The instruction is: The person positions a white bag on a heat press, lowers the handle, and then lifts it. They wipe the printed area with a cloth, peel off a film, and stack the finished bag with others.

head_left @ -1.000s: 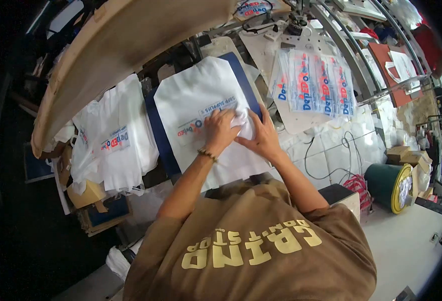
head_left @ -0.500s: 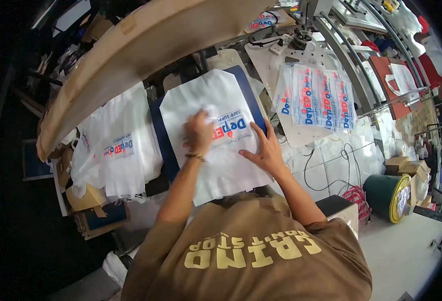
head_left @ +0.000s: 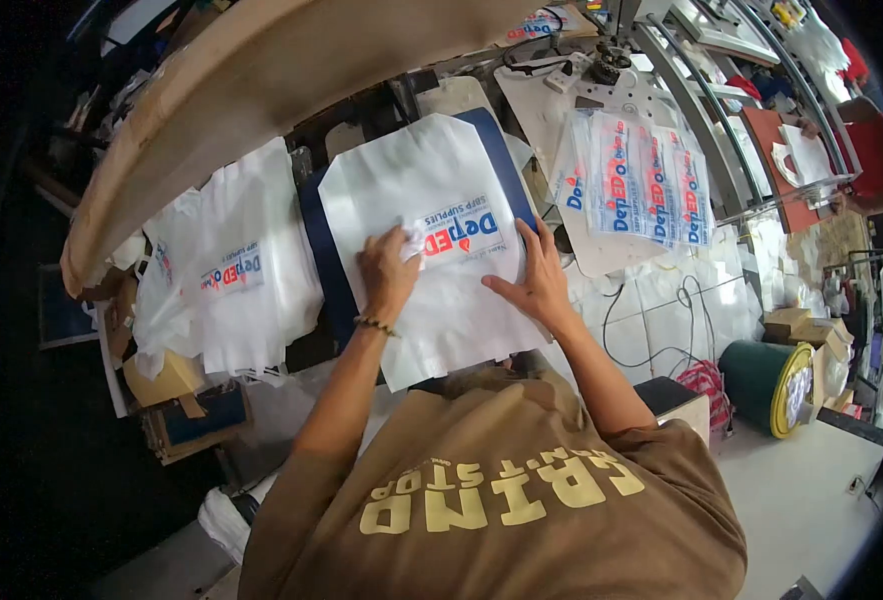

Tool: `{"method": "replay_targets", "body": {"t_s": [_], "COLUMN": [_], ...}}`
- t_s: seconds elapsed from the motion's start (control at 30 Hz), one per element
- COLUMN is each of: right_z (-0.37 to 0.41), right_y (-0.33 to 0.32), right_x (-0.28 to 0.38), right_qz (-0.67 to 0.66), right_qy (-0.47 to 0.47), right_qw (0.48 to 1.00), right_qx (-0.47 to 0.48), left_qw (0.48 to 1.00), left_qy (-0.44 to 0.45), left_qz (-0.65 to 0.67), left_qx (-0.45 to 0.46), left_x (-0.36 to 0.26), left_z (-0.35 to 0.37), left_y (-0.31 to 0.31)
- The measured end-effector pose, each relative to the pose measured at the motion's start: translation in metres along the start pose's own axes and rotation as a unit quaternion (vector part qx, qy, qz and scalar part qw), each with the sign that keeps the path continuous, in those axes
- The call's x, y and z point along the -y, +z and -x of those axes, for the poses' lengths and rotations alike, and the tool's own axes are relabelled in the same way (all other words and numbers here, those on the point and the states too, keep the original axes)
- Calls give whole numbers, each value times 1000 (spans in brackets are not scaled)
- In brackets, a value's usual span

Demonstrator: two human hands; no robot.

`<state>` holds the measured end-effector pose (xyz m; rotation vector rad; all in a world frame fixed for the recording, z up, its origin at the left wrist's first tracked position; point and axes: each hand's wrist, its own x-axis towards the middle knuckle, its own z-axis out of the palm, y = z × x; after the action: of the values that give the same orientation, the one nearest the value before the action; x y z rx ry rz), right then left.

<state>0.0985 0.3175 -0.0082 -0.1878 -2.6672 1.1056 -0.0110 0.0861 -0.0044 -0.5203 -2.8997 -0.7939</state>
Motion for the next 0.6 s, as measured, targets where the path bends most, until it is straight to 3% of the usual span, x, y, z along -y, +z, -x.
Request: {"method": "replay_targets", "body": {"t_s": [0.03,0.07,0.1,0.13,0.2,0.33,0.47,0.53,0.6], "right_z": [-1,-3,-2,2,-1,1,2,8,16], "right_y": [0,2,5,7,8,4,-10,-30,-33], "right_x": [-1,-4,-6,-8,-15,-5,12,38,47], "right_qz": [2,0,-2,-1,-11,-37,39,91,27], "right_qy": [-2,-11,-18,-14,-38,3,-4,-84,-92], "right_qw": [1000,1000,1000,1000,999,999,999,992,995], "right_qx": [0,-5,-9,-7,-11,-4,-10,20,18], "left_qw": [1000,996,992,989,991,997,993,986,944], "left_qy": [5,81,104,144,125,62,6,-56,40], "left_qz": [10,30,69,18,32,-40,-113,128,286], "left_qx": [-4,-26,15,-4,28,-16,39,95,159], "left_x": [-13,-38,-65,-93,-82,25,2,-44,-80], "left_z": [-4,-3,-4,-3,2,27,26,23,23], "left_y": [6,22,35,40,29,-12,-40,-29,-23]}}
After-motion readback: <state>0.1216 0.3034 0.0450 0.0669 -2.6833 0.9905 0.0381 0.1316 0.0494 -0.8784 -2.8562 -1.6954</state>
